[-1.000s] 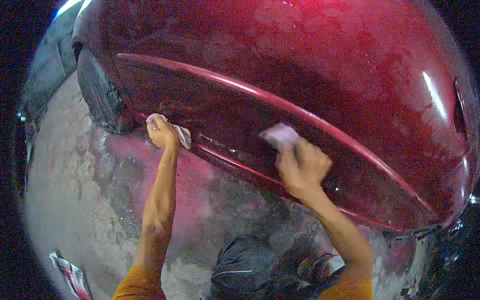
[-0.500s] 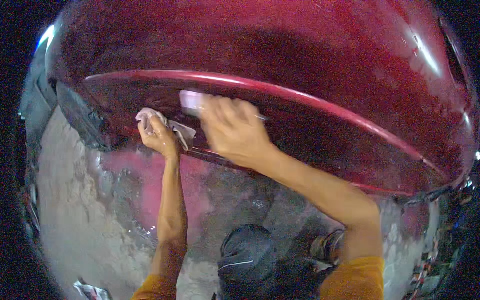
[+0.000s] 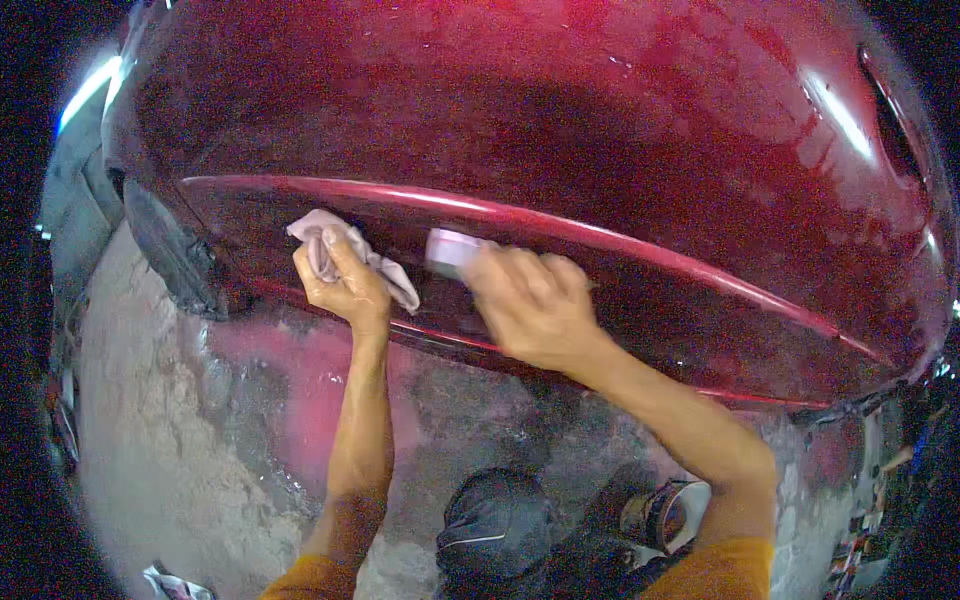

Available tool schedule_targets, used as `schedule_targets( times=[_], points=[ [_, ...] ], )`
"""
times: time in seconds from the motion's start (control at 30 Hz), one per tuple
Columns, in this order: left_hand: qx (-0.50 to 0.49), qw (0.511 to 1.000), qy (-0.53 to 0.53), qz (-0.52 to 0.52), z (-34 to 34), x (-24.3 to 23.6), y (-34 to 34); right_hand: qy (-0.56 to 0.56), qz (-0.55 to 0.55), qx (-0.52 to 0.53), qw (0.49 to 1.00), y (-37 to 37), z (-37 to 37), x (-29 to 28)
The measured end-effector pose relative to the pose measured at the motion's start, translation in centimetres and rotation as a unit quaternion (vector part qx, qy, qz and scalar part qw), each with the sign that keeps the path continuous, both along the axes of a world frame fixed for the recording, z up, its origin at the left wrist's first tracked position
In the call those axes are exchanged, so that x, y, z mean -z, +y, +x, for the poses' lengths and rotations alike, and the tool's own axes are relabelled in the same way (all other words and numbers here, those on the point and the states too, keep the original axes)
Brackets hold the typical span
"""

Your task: The person wet sands the side panel and front fender of a car using a sanding block and a cloth, intermittently dipping the cloth into a bucket of water to wipe the surface.

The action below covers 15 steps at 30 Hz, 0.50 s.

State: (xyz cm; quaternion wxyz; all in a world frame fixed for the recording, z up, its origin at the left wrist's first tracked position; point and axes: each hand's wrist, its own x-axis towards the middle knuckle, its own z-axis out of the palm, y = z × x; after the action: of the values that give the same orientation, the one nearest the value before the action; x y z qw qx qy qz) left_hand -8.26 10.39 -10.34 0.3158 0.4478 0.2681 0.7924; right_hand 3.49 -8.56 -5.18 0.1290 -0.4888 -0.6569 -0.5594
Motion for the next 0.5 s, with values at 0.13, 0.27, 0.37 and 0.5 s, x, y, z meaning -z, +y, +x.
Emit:
schedule_targets(
  times=[0.13,0.27,0.37,0.5],
  points=[
    [-0.046,0.998,0.022,0.025,-1.8,0.1,1.9,-0.004,0.009,0.086,0.996,-9.6,4.9,0.0],
    [-0.204,0.926,0.24,0.207,0.6,-3.4,-2.5,0.024,0.059,0.119,0.991,-10.9,6.4,2.3],
    [-0.11,0.879,0.184,0.426,3.5,-5.8,-7.6,0.039,0.086,0.12,0.988,-9.7,6.1,3.4],
    [-0.124,0.885,0.183,0.41,0.9,-5.8,-4.1,0.027,0.121,0.128,0.984,-12.7,7.0,1.6]
  ],
)
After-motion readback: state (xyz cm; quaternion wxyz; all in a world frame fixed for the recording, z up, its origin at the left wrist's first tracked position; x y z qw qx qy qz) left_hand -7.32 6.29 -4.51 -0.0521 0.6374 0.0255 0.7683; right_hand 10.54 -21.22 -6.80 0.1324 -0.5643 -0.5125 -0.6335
